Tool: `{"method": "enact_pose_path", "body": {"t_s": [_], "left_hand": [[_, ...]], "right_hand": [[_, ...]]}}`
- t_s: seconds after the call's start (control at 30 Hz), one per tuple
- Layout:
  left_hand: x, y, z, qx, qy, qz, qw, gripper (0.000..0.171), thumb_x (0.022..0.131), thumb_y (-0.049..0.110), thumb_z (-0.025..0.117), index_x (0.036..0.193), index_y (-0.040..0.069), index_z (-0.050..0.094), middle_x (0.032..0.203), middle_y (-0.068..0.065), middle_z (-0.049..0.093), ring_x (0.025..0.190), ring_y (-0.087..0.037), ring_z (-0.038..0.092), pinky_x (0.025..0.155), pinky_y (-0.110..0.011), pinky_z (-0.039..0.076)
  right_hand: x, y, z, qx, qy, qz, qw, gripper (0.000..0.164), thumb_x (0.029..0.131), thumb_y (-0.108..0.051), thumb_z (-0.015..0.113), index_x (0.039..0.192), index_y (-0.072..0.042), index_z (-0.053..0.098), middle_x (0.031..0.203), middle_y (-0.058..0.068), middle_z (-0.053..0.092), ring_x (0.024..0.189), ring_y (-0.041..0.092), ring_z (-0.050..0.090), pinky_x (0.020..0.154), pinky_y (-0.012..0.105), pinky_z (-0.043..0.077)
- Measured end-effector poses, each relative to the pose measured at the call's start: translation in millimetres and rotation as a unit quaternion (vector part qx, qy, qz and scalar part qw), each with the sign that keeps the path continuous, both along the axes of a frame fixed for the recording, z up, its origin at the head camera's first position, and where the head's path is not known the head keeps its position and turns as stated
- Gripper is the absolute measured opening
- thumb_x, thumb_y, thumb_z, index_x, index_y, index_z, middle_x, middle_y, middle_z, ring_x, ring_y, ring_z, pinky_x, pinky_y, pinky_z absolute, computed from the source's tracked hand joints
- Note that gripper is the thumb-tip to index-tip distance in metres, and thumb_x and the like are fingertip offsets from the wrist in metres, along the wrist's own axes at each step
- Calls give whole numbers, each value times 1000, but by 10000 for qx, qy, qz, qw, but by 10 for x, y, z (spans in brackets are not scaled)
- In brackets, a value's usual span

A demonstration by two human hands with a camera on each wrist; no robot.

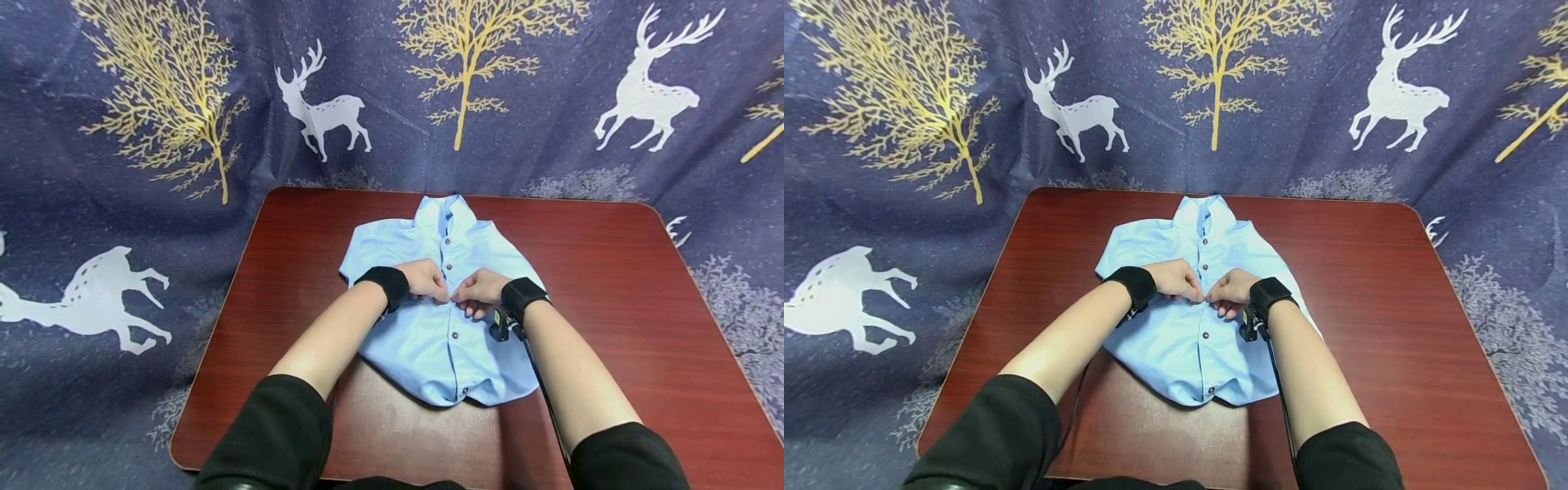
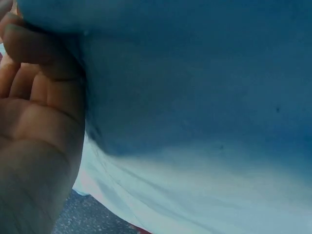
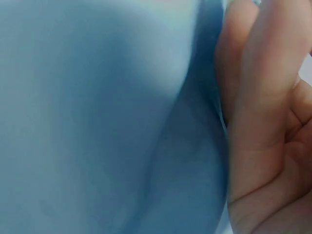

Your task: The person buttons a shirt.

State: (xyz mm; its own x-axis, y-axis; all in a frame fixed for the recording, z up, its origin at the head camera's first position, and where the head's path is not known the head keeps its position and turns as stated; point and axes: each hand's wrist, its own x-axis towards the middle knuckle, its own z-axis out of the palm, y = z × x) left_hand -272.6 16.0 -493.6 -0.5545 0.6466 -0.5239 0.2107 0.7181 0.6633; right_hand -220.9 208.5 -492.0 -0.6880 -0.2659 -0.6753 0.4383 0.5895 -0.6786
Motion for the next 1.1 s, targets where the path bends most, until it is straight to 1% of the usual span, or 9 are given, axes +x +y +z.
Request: {"method": "enact_pose_path", "body": {"t_s": [0.1,0.2,0.37,0.43,0.57,0.8,0.9,1.03,1.1], "left_hand": [[50,10,-45,138,227,20,9996,25,90,24,71,67,15,72,53,5,50,44,-10,42,46,-24,40],[49,11,-142,296,93,225,9993,31,90,23,69,61,13,68,48,4,44,40,-11,37,44,-24,38],[61,-14,-148,655,-589,888,9921,20,91,22,68,79,9,77,58,0,57,47,-11,46,47,-24,45],[87,-15,-122,923,-1083,1263,9817,19,92,18,66,83,4,76,65,-2,60,52,-12,50,50,-24,49],[100,15,-148,1328,-2013,2018,9493,17,93,8,64,82,-3,71,67,-6,61,53,-13,54,55,-26,55],[99,24,-138,1709,-2746,2303,9178,19,95,9,59,86,-5,68,73,-8,62,60,-14,59,69,-33,59],[130,-5,-73,1606,-2675,2172,9249,24,96,16,62,87,-4,68,73,-9,62,62,-17,62,72,-35,59],[204,-10,66,1327,-2042,1570,9571,28,91,22,73,79,-3,69,67,-10,63,66,-20,67,74,-34,59],[233,-3,135,1238,-1726,1317,9683,28,89,19,75,73,-2,66,66,-10,63,68,-21,68,75,-34,59]], "right_hand": [[5,37,-58,-79,106,-50,9999,21,97,-15,59,105,2,69,70,4,66,54,9,61,51,24,54],[42,53,-39,-289,169,-211,9992,24,98,-16,59,110,2,68,77,7,69,58,12,64,53,27,55],[64,96,-111,-751,375,-547,9950,30,99,-15,53,121,3,64,87,7,70,67,13,65,54,27,55],[57,117,-185,-881,468,-645,9929,30,99,-13,52,121,3,64,87,6,70,69,13,65,54,27,55],[51,114,-260,-854,554,-690,9924,24,98,-17,58,113,-1,67,87,6,68,71,15,65,55,28,55],[80,50,-221,-141,1065,-464,9931,26,90,-29,73,100,-6,68,79,6,68,66,17,63,54,31,56],[69,39,-209,-37,1423,-380,9891,24,90,-29,74,98,-6,71,75,6,68,61,17,63,54,32,56],[29,56,-197,-166,1695,-359,9847,25,91,-31,72,96,-7,75,72,5,69,55,17,63,54,32,56],[13,78,-178,-283,1620,-371,9857,29,92,-34,70,97,-6,75,74,6,70,56,17,64,56,33,57]]}}
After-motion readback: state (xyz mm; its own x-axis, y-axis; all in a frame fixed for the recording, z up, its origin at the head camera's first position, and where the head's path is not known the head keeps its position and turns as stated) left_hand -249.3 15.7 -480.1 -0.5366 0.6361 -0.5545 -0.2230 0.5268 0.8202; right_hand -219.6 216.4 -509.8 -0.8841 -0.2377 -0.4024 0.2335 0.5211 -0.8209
